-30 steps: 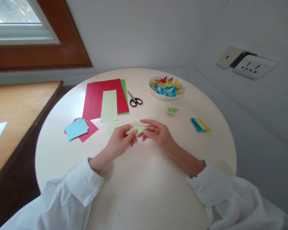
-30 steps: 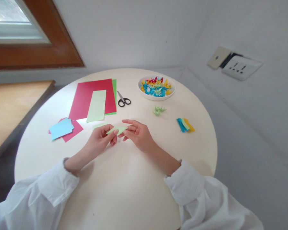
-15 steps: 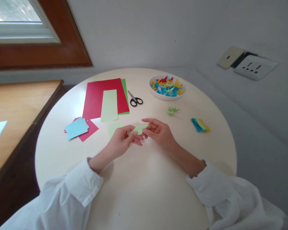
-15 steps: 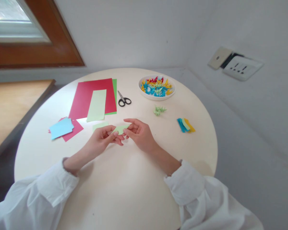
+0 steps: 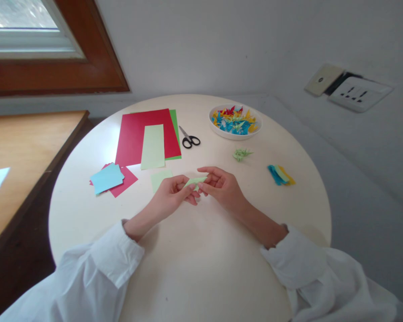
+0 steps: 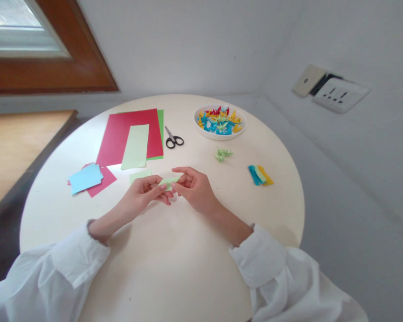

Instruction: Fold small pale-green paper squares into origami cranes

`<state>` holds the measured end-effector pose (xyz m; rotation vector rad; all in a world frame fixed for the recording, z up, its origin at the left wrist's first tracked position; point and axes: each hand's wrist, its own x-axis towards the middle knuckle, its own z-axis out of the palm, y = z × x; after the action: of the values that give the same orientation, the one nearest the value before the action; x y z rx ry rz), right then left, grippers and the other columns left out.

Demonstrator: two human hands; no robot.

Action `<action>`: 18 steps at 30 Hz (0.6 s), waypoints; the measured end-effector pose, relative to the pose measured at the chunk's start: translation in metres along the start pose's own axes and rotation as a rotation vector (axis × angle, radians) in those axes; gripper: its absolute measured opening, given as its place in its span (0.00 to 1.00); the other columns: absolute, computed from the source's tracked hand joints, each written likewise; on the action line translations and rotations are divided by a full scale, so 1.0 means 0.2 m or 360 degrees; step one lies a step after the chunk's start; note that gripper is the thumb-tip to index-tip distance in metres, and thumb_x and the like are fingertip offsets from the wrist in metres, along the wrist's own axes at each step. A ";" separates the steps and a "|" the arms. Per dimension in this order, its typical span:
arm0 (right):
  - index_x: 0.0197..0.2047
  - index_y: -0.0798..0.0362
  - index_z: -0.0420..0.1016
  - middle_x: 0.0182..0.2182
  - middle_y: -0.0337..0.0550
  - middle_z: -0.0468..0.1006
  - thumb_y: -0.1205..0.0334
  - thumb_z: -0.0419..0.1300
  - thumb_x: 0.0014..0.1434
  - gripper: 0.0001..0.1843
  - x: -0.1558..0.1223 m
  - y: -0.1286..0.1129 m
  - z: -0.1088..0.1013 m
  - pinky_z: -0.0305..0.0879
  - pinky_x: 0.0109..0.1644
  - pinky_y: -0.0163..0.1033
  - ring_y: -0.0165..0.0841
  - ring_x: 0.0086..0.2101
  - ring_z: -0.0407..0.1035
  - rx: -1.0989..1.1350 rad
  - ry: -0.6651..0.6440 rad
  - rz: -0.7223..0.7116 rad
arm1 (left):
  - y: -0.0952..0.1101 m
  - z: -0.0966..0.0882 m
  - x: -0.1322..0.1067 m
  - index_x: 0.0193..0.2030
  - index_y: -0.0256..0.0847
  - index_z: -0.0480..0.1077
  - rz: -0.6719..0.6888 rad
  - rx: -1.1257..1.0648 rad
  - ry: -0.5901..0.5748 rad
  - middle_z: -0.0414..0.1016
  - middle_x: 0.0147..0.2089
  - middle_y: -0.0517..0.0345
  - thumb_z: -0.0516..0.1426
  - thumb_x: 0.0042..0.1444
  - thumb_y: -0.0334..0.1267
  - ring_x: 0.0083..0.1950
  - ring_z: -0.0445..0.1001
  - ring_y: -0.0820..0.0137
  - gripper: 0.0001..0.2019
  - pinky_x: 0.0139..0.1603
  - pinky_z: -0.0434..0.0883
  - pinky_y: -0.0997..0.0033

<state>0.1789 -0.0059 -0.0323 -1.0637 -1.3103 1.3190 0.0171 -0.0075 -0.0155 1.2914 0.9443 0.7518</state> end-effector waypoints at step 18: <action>0.36 0.55 0.72 0.22 0.34 0.73 0.62 0.61 0.46 0.11 0.00 0.00 0.01 0.66 0.28 0.34 0.25 0.23 0.68 0.0047 -0.0044 -0.0023 | -0.01 -0.01 0.01 0.24 0.38 0.63 0.0053 0.0435 0.0137 0.71 0.20 0.62 0.53 0.54 0.38 0.21 0.69 0.76 0.10 0.24 0.65 0.77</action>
<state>0.1769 -0.0065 -0.0325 -1.0174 -1.3125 1.3427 0.0167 -0.0062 -0.0170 1.5246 1.1268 0.7264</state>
